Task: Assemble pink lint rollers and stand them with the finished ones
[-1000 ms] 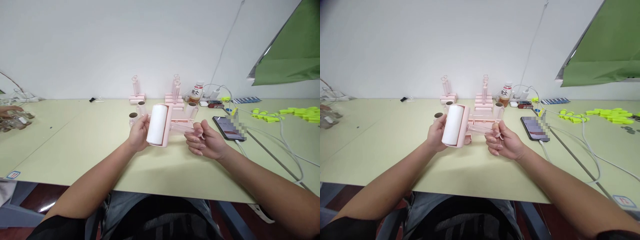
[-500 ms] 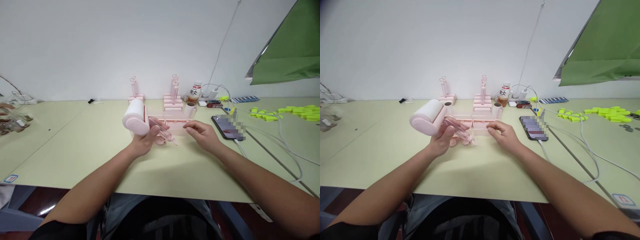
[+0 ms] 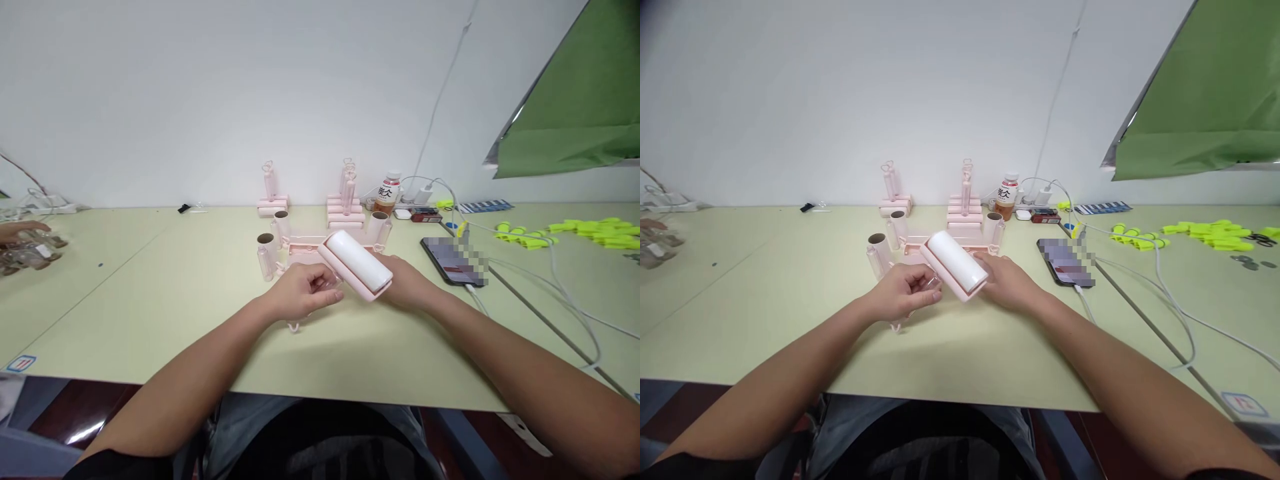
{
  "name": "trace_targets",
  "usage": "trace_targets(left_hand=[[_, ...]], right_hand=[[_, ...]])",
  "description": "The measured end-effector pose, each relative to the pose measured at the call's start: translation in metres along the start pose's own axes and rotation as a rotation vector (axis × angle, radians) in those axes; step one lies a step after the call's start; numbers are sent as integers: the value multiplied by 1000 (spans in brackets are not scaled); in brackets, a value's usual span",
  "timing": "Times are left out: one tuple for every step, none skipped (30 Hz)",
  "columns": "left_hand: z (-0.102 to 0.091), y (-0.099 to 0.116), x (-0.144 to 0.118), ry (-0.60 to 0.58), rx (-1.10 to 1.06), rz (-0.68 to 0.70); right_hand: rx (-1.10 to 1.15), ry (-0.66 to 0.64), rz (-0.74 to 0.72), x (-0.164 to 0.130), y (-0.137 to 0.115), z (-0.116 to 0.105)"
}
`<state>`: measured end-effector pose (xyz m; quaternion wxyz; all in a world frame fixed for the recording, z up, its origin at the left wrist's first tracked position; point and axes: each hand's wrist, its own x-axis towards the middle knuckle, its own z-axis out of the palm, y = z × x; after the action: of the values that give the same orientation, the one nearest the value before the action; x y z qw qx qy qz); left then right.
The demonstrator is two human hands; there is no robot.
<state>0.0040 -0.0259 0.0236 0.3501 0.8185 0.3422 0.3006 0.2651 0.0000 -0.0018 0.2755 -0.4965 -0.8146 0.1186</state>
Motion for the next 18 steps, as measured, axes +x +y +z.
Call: trace_targets(left_hand=[[0,1,0,-27,15,-9],[0,2,0,-46,30,-18],[0,2,0,-60,48,-27],[0,3,0,-68,73,-36],[1,3,0,-71,104,-48],[2,2,0,-71,138,-60],[2,2,0,-69,171,-71],[3,2,0,-65,200,-81],[3,2,0,-59,223,-90],[3,2,0,-51,243,-99],[3,2,0,-42,258,-107],[2,3,1,-33,269,-113],[2,4,1,-24,277,-117],[2,4,1,-18,284,-120],[1,5,1,-13,290,-121],[1,5,1,-11,294,-122],[1,6,1,-12,298,-122],[1,6,1,-13,301,-120]], right_hand=[[49,41,65,0,0,-2],[116,101,134,0,0,-4],[205,166,196,0,1,-6],[315,231,238,0,3,-8],[442,271,250,0,4,-8],[573,278,237,0,5,-8],[687,262,214,-1,6,-8],[770,243,192,-1,6,-7],[820,230,171,-2,6,-6],[843,219,155,-3,5,-4],[852,211,143,-3,4,-3],[857,202,132,-4,4,-3],[861,191,118,-4,3,-2],[865,178,104,-4,3,-2],[866,167,91,-4,3,-1],[861,160,82,-4,3,-1],[851,159,75,-4,4,-1],[836,160,71,-4,5,0]])
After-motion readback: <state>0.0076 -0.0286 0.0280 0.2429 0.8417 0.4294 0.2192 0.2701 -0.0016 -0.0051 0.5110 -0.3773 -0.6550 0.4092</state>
